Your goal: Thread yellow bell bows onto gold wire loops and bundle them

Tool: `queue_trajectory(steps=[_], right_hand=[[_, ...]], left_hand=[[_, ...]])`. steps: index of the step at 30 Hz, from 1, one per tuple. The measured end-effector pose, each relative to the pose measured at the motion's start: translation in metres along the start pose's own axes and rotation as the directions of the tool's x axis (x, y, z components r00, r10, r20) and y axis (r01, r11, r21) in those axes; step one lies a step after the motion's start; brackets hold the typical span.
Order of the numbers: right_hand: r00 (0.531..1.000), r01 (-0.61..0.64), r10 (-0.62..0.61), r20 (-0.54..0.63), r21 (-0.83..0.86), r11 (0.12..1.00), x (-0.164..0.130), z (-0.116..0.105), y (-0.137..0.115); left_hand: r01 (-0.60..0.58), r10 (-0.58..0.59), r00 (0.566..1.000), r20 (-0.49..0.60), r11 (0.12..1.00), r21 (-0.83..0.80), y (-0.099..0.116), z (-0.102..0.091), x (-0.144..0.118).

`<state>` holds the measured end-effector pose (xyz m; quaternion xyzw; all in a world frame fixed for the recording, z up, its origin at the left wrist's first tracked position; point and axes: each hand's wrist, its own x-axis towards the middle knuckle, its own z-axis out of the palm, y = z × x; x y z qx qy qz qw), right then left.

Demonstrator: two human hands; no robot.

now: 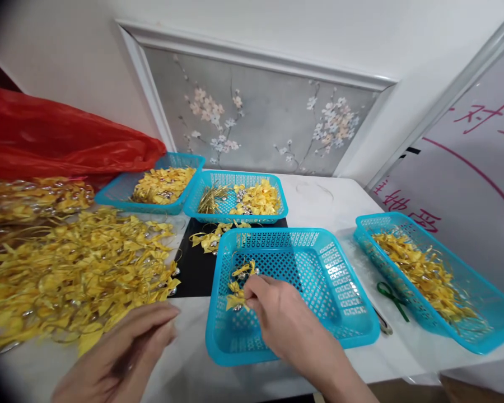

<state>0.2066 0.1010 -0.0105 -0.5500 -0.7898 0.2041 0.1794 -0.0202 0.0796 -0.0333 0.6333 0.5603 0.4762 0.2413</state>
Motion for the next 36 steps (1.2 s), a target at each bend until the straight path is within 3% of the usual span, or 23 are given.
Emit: queue_trajectory(steps=[2, 4, 7, 12, 17, 25, 27, 32, 36], right_hand=[[1.000, -0.001, 0.005, -0.026, 0.132, 0.991, -0.006, -0.008, -0.003], [0.998, 0.011, 0.007, -0.062, 0.284, 0.959, -0.013, -0.014, -0.006], [0.996, 0.045, -0.011, -0.088, 0.400, 0.916, -0.022, -0.022, -0.008], [0.987, 0.082, 0.001, -0.161, 0.507, 0.858, -0.026, -0.025, -0.006], [0.957, 0.147, 0.058, -0.284, 0.649, 0.746, -0.028, -0.017, -0.002], [0.950, 0.144, 0.118, -0.288, 0.744, 0.653, -0.028, -0.006, -0.003], [0.928, 0.186, 0.127, -0.351, 0.731, 0.657, -0.028, -0.005, -0.003], [0.794, 0.269, 0.028, -0.608, 0.392, 0.880, -0.029, 0.001, -0.004], [0.804, 0.272, -0.086, -0.589, 0.235, 0.933, -0.026, 0.015, -0.008]], left_hand=[[0.173, -0.153, 0.975, 0.163, 0.979, -0.111, 0.014, 0.009, 0.006], [0.309, -0.238, 0.922, 0.305, 0.928, -0.209, 0.026, 0.017, 0.013], [0.425, -0.246, 0.855, 0.457, 0.837, -0.344, 0.040, 0.030, 0.021], [0.589, -0.294, 0.747, 0.597, 0.709, -0.388, 0.055, 0.042, 0.026], [0.677, -0.342, 0.698, 0.629, 0.601, -0.424, 0.063, 0.044, 0.027], [0.655, -0.340, 0.719, 0.606, 0.624, -0.427, 0.068, 0.051, 0.030], [0.655, -0.338, 0.718, 0.609, 0.625, -0.425, 0.065, 0.052, 0.030], [0.580, -0.352, 0.789, 0.504, 0.697, -0.422, 0.058, 0.053, 0.029], [0.439, -0.269, 0.866, 0.421, 0.812, -0.383, 0.056, 0.054, 0.027]])
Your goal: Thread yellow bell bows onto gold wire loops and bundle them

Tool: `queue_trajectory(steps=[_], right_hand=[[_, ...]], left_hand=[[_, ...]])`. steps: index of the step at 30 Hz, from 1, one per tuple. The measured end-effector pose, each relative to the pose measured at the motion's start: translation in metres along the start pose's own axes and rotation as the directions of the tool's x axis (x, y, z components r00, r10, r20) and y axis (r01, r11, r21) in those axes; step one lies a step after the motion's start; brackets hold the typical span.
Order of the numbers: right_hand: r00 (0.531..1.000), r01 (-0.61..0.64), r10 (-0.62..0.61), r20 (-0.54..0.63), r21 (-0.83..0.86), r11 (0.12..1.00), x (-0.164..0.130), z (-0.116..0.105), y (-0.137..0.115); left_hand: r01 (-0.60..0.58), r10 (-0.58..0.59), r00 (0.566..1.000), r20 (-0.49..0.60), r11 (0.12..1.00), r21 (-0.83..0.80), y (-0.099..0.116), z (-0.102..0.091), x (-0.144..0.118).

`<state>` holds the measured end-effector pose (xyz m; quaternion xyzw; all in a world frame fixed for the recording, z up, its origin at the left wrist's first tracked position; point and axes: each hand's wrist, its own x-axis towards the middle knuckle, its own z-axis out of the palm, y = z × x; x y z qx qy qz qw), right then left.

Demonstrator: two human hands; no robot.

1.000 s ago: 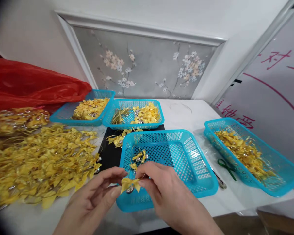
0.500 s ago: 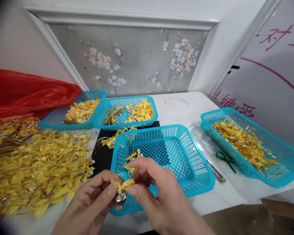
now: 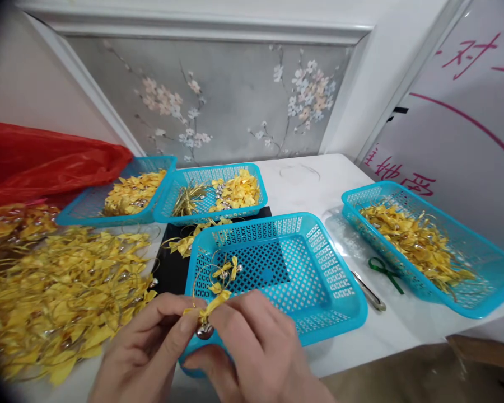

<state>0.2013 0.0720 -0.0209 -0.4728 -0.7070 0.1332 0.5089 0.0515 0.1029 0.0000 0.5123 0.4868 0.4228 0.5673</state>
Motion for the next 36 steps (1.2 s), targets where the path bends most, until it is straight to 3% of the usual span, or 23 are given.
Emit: queue_trajectory(steps=[6, 11, 14, 18, 19, 21, 23, 25, 28, 31, 33, 35, 36], right_hand=[[1.000, 0.004, -0.003, 0.031, -0.050, 0.999, -0.003, 0.005, -0.003], [0.980, -0.191, 0.191, 0.048, -0.011, 0.982, -0.006, 0.002, -0.011], [0.917, -0.379, 0.354, 0.183, 0.132, 0.916, -0.006, 0.001, -0.013], [0.798, -0.589, 0.455, 0.396, 0.349, 0.729, -0.004, -0.001, -0.011], [0.799, -0.589, 0.457, 0.390, 0.356, 0.726, -0.004, -0.002, -0.011], [0.859, -0.506, 0.431, 0.276, 0.328, 0.798, -0.005, -0.001, -0.010], [0.937, -0.350, 0.337, 0.095, 0.276, 0.895, -0.006, 0.001, -0.009], [0.976, -0.206, 0.216, -0.028, 0.209, 0.956, -0.007, 0.005, -0.008], [0.993, -0.110, 0.116, -0.037, 0.140, 0.984, -0.008, 0.009, -0.005], [0.989, -0.149, 0.150, 0.007, 0.151, 0.977, -0.009, 0.008, -0.006], [0.968, -0.252, 0.249, 0.043, 0.188, 0.949, -0.010, 0.006, -0.009], [0.908, -0.419, 0.397, 0.133, 0.322, 0.849, -0.010, 0.003, -0.012], [0.860, -0.509, 0.461, 0.218, 0.438, 0.742, -0.009, 0.002, -0.012]], left_hand=[[-0.145, 0.146, 0.989, -0.002, 0.983, 0.116, 0.000, -0.001, -0.002], [-0.141, 0.142, 0.990, 0.000, 0.984, 0.112, 0.000, -0.002, -0.005], [-0.131, 0.133, 0.991, -0.019, 0.989, 0.073, -0.002, -0.002, -0.006], [-0.113, 0.111, 0.989, -0.096, 0.994, -0.014, -0.004, -0.003, -0.008], [-0.104, 0.100, 0.989, -0.108, 0.994, -0.035, -0.004, -0.003, -0.008], [-0.087, 0.080, 0.990, -0.112, 0.994, -0.062, -0.004, -0.002, -0.009], [-0.077, 0.069, 0.992, -0.104, 0.994, -0.078, -0.003, -0.001, -0.010], [-0.082, 0.073, 0.993, -0.095, 0.992, -0.093, -0.003, -0.001, -0.010], [-0.104, 0.099, 0.992, -0.075, 0.992, -0.074, -0.002, 0.000, -0.010], [-0.107, 0.106, 0.994, -0.025, 0.993, -0.045, -0.002, 0.000, -0.009], [-0.100, 0.099, 0.995, -0.009, 0.994, -0.045, -0.002, 0.000, -0.010], [-0.114, 0.114, 0.993, -0.007, 0.993, -0.037, -0.002, -0.001, -0.010], [-0.131, 0.131, 0.991, -0.008, 0.991, -0.026, -0.003, -0.001, -0.010]])
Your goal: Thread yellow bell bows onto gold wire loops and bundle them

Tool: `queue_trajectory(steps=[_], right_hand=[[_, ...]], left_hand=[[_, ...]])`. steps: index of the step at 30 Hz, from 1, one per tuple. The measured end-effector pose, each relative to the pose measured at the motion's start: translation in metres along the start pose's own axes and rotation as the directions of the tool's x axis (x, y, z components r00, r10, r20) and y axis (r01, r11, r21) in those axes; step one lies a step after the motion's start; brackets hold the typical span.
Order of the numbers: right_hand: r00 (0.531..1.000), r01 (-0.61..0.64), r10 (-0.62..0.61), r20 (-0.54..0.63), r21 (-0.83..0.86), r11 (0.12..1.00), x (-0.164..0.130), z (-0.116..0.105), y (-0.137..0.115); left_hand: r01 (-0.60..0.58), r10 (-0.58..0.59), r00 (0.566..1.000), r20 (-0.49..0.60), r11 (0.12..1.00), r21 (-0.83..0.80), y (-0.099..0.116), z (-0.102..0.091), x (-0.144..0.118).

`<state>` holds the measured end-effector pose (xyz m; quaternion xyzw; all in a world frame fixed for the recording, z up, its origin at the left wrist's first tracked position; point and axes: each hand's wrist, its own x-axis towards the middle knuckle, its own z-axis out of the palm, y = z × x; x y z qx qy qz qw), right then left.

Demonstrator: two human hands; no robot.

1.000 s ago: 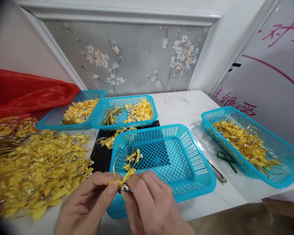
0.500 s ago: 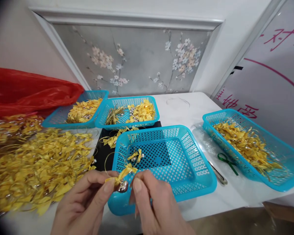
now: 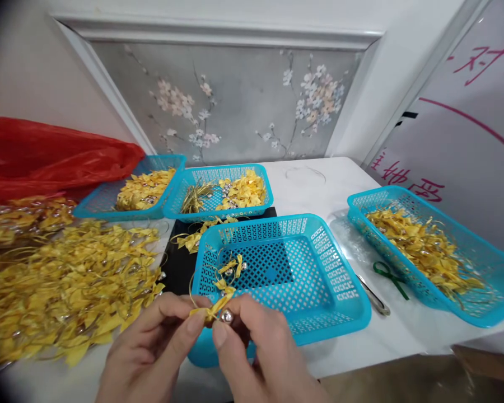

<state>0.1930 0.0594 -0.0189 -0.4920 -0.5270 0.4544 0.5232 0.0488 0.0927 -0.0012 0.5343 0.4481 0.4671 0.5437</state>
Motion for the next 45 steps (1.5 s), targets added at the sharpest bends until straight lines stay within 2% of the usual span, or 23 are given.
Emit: queue_trajectory(steps=[1, 2, 4, 5, 6, 7, 8, 9, 10, 12, 14, 16, 19, 22, 26, 31, 35, 38, 39, 42, 43, 45], right_hand=[[0.992, -0.115, 0.103, 0.075, 0.187, 0.976, 0.001, 0.000, -0.001], [0.968, -0.236, 0.180, 0.177, 0.380, 0.894, 0.003, -0.001, -0.002], [0.887, -0.454, 0.243, 0.394, 0.638, 0.622, 0.008, -0.001, -0.002], [0.844, -0.531, 0.247, 0.475, 0.684, 0.500, 0.011, -0.002, -0.001], [0.809, -0.585, 0.246, 0.534, 0.695, 0.418, 0.013, -0.002, 0.000], [0.785, -0.617, 0.245, 0.568, 0.688, 0.381, 0.014, -0.002, 0.001], [0.780, -0.624, 0.254, 0.572, 0.678, 0.389, 0.015, -0.001, 0.001], [0.796, -0.603, 0.276, 0.539, 0.665, 0.440, 0.014, -0.001, 0.002], [0.834, -0.549, 0.300, 0.463, 0.645, 0.531, 0.013, -0.001, 0.002], [0.930, -0.366, 0.291, 0.222, 0.534, 0.762, 0.010, -0.003, 0.001], [0.986, -0.155, 0.166, 0.000, 0.356, 0.922, 0.008, -0.007, -0.002], [0.994, 0.037, -0.015, -0.104, 0.216, 0.976, 0.007, -0.012, -0.004], [0.959, 0.271, -0.270, -0.083, 0.002, 0.963, 0.010, -0.020, -0.007], [0.912, 0.399, -0.409, -0.022, -0.173, 0.900, 0.014, -0.024, -0.007], [0.873, 0.460, -0.484, -0.050, -0.241, 0.854, 0.015, -0.024, -0.005], [0.867, 0.473, -0.496, -0.039, -0.247, 0.846, 0.010, -0.025, 0.002], [0.869, 0.480, -0.494, 0.009, -0.257, 0.839, 0.008, -0.028, 0.004], [0.854, 0.499, -0.520, 0.001, -0.283, 0.819, 0.007, -0.028, 0.003], [0.848, 0.508, -0.530, 0.007, -0.296, 0.809, 0.007, -0.028, 0.003], [0.837, 0.523, -0.546, 0.025, -0.326, 0.787, 0.005, -0.026, 0.001], [0.840, 0.518, -0.543, 0.022, -0.331, 0.789, 0.005, -0.027, 0.001], [0.850, 0.495, -0.527, 0.003, -0.347, 0.797, 0.004, -0.028, 0.000]], left_hand=[[-0.019, 0.019, 1.000, 0.003, 1.000, 0.015, 0.000, 0.000, 0.000], [-0.040, 0.040, 0.999, 0.006, 0.999, 0.032, 0.000, 0.000, -0.001], [-0.072, 0.072, 0.997, 0.012, 0.995, 0.064, 0.000, 0.000, -0.001], [-0.083, 0.082, 0.997, 0.015, 0.994, 0.077, 0.000, 0.000, -0.001], [-0.090, 0.089, 0.996, 0.016, 0.992, 0.087, 0.001, 0.000, 0.000], [-0.090, 0.089, 0.996, 0.017, 0.991, 0.096, 0.001, -0.001, 0.000], [-0.091, 0.090, 0.996, 0.015, 0.990, 0.106, 0.001, -0.001, 0.001], [-0.091, 0.090, 0.996, 0.010, 0.989, 0.119, 0.001, -0.002, 0.001], [-0.091, 0.092, 0.996, 0.000, 0.986, 0.137, 0.001, -0.003, 0.002], [-0.102, 0.106, 0.994, -0.016, 0.978, 0.180, 0.001, -0.005, 0.002], [-0.133, 0.140, 0.990, -0.014, 0.966, 0.220, 0.000, -0.005, 0.001], [-0.182, 0.186, 0.983, 0.008, 0.950, 0.255, 0.000, -0.005, -0.001], [-0.303, 0.304, 0.951, 0.052, 0.891, 0.337, -0.002, -0.006, -0.003], [-0.493, 0.470, 0.868, 0.160, 0.778, 0.390, -0.003, -0.009, 0.000], [-0.686, 0.620, 0.722, 0.308, 0.582, 0.436, -0.001, -0.014, 0.006], [-0.757, 0.707, 0.612, 0.354, 0.394, 0.522, 0.003, -0.014, 0.008], [-0.761, 0.730, 0.580, 0.362, 0.328, 0.559, 0.002, -0.015, 0.008], [-0.781, 0.741, 0.533, 0.409, 0.245, 0.575, 0.000, -0.017, 0.007], [-0.776, 0.733, 0.533, 0.421, 0.226, 0.589, 0.000, -0.018, 0.006], [-0.722, 0.707, 0.588, 0.393, 0.239, 0.650, 0.001, -0.018, 0.003], [-0.717, 0.718, 0.585, 0.377, 0.241, 0.653, 0.001, -0.018, 0.003], [-0.734, 0.752, 0.549, 0.365, 0.226, 0.640, 0.001, -0.018, 0.003]])
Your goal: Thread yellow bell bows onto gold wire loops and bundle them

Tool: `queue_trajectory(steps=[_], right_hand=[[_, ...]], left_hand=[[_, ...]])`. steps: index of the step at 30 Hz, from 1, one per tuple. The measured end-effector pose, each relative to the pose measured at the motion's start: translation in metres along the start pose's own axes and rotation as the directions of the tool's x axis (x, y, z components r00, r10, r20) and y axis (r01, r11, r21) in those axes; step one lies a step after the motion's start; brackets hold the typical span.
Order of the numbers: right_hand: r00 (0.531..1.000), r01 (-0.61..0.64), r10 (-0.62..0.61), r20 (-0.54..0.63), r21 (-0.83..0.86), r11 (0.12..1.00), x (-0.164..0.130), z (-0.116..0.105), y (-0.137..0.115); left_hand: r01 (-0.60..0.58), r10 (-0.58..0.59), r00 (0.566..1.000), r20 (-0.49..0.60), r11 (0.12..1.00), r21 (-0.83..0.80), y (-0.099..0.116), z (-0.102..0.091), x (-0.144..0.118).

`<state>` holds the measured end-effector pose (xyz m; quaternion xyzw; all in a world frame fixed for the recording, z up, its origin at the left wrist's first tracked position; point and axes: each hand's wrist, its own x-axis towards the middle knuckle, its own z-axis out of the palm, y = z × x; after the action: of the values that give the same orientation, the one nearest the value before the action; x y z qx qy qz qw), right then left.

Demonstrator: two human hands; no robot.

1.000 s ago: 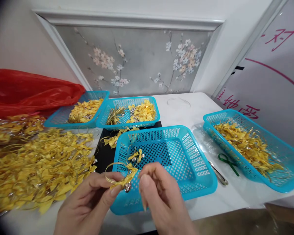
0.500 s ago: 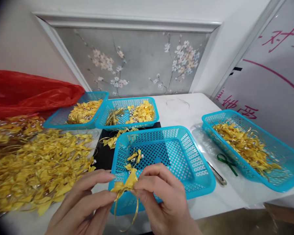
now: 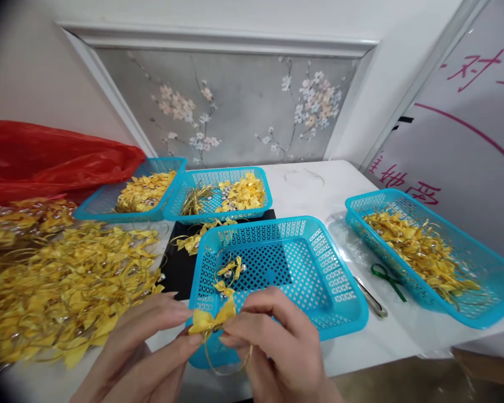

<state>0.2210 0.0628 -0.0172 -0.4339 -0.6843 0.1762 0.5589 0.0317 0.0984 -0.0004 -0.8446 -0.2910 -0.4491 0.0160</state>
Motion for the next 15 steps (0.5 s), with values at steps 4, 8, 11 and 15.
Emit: queue_trajectory(steps=[4, 8, 11, 15], right_hand=[[1.000, -0.019, 0.018, -0.009, -0.036, 0.999, 0.0010, -0.0031, 0.0005], [0.999, -0.030, 0.029, 0.017, 0.016, 0.999, 0.0000, -0.0032, 0.0012], [0.999, -0.011, 0.009, 0.046, 0.052, 0.999, -0.0008, -0.0028, 0.0022], [0.995, 0.031, -0.030, 0.094, -0.009, 0.999, 0.0041, -0.0046, 0.0022]], left_hand=[[0.032, -0.032, 0.999, 0.014, 0.999, 0.006, -0.0004, 0.0000, 0.0002], [0.028, -0.029, 0.999, -0.014, 0.998, -0.048, 0.0010, -0.0011, -0.0004], [0.148, -0.147, 0.989, 0.018, 0.977, -0.150, 0.0013, -0.0009, 0.0018], [0.474, -0.408, 0.881, 0.241, 0.772, -0.424, 0.0018, 0.0011, 0.0065]])
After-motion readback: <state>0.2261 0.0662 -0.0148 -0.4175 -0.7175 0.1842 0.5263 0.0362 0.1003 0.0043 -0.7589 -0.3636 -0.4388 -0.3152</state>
